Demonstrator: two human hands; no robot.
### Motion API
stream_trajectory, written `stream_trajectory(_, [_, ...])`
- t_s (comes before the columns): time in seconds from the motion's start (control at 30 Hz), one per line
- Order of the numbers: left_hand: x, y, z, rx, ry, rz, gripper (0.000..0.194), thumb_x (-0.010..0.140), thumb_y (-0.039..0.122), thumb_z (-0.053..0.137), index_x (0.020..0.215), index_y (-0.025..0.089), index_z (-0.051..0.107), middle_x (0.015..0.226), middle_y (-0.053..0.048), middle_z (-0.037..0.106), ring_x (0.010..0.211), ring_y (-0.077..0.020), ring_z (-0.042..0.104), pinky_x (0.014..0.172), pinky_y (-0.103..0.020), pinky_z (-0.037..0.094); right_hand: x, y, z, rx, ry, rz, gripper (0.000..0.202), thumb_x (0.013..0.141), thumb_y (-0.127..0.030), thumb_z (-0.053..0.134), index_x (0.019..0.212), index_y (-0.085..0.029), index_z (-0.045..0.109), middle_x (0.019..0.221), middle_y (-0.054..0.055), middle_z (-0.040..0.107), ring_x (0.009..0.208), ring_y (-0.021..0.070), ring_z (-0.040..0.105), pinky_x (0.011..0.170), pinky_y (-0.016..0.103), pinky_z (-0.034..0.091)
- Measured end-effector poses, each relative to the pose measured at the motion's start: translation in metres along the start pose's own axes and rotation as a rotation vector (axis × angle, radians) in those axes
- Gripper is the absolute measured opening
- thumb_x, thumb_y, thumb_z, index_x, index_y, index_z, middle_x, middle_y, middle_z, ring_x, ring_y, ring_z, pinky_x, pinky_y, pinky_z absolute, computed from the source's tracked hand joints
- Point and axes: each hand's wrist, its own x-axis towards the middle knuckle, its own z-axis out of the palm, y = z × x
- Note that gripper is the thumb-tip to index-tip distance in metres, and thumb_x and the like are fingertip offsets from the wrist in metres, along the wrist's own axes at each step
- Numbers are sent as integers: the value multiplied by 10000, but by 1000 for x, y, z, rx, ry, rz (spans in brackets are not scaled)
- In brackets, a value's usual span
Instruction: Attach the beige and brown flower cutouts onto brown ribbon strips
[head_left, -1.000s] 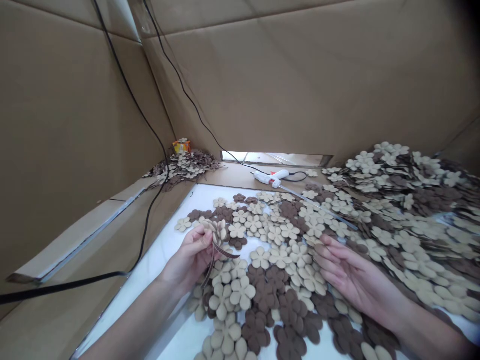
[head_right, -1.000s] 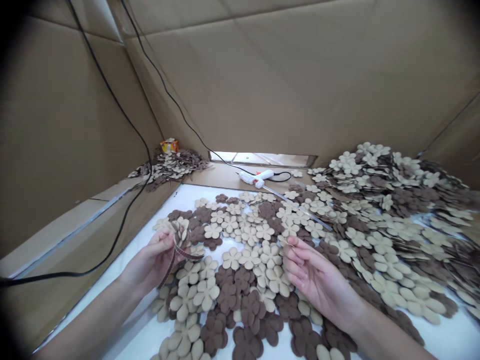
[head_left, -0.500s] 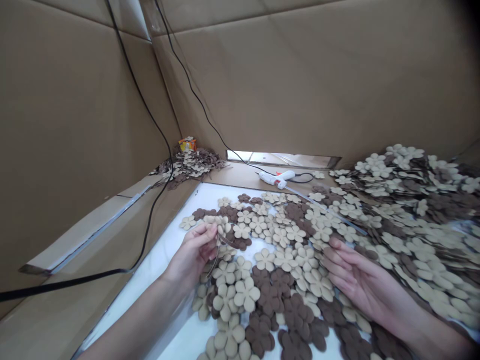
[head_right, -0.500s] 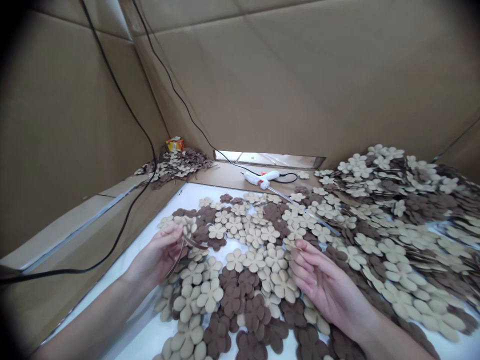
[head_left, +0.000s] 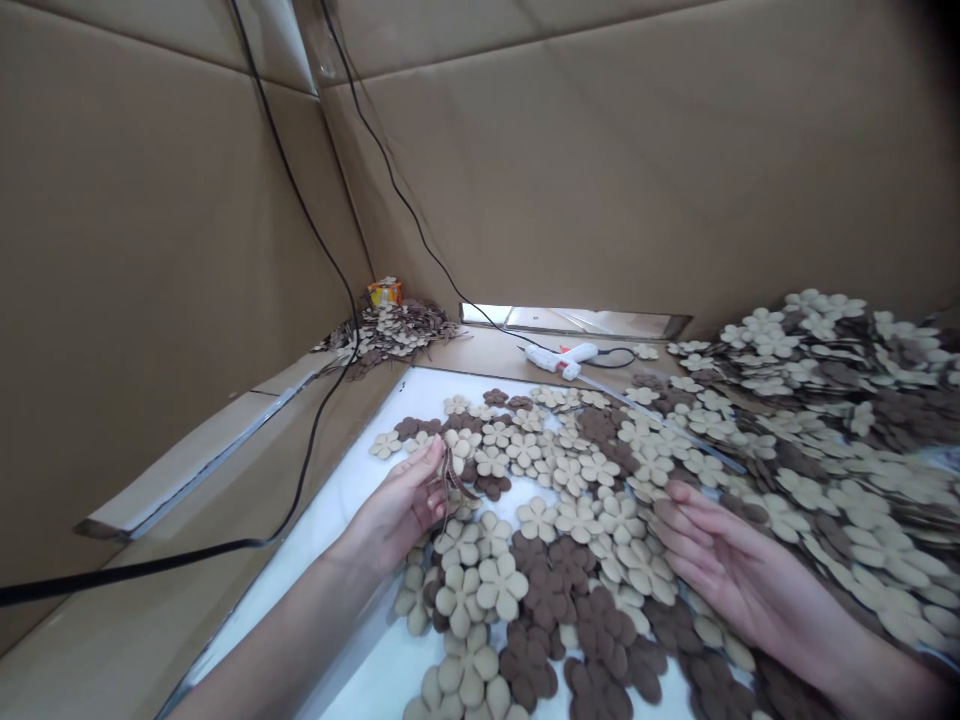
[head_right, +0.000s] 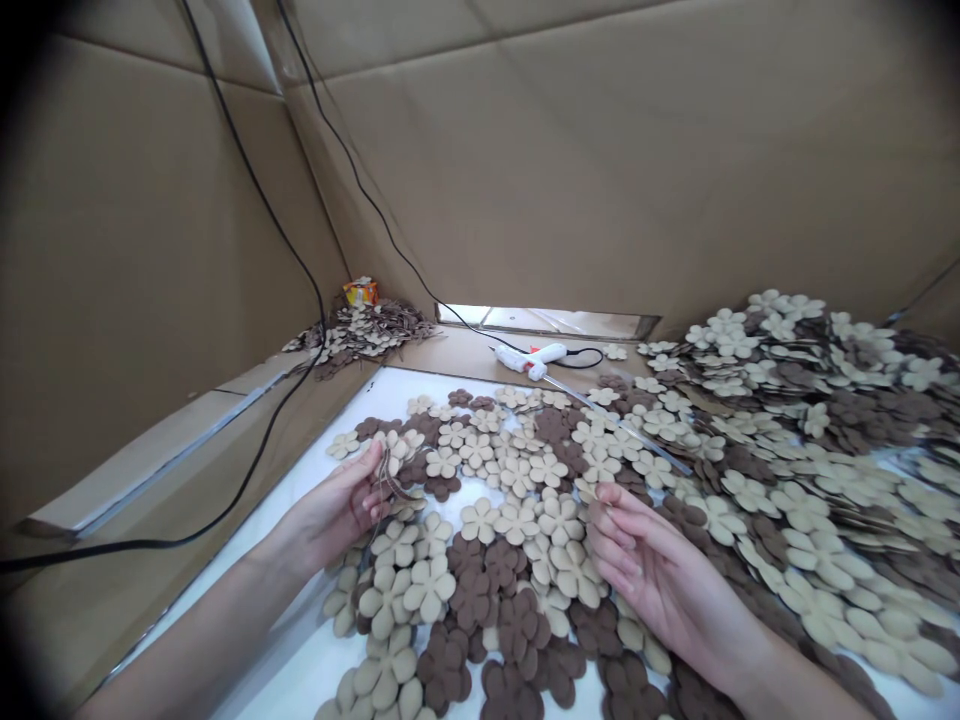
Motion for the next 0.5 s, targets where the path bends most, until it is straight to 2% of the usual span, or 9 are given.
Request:
stream_trajectory(0.13, [-1,5,2,-80,31,-108,214,781,341,665,914,184,606,697,13,608,454,-50,497,441,-157,449,0,0,0,-7,13,-2,155,751,-137,646,869,-196,565,642,-49,342,487,41,319,443,158,421])
stream_trajectory(0.23, [-5,10,6,-136,5,-127,244,805,370,627,971,192,618,819,-36,657,538,-88,566,506,-209,503,-1,0,1,-22,5,-1,135,746,-135,649,841,-195,574,629,-48,346,481,43,313,441,157,414])
stream_trajectory(0.4, [-8,11,9,-198,-123,-92,219,829,397,587,882,189,629,731,-19,620,477,-71,479,456,-196,433,-1,1,1,-27,-24,3,107,751,-154,648,828,-195,586,615,-48,328,485,49,303,451,160,404])
stream_trajectory(0.5, [-8,9,7,-165,-152,-56,207,829,382,593,876,185,636,723,-19,600,506,-79,483,474,-203,432,-1,1,1,-26,-21,11,124,734,-158,668,825,-197,594,609,-49,316,489,50,302,455,157,398])
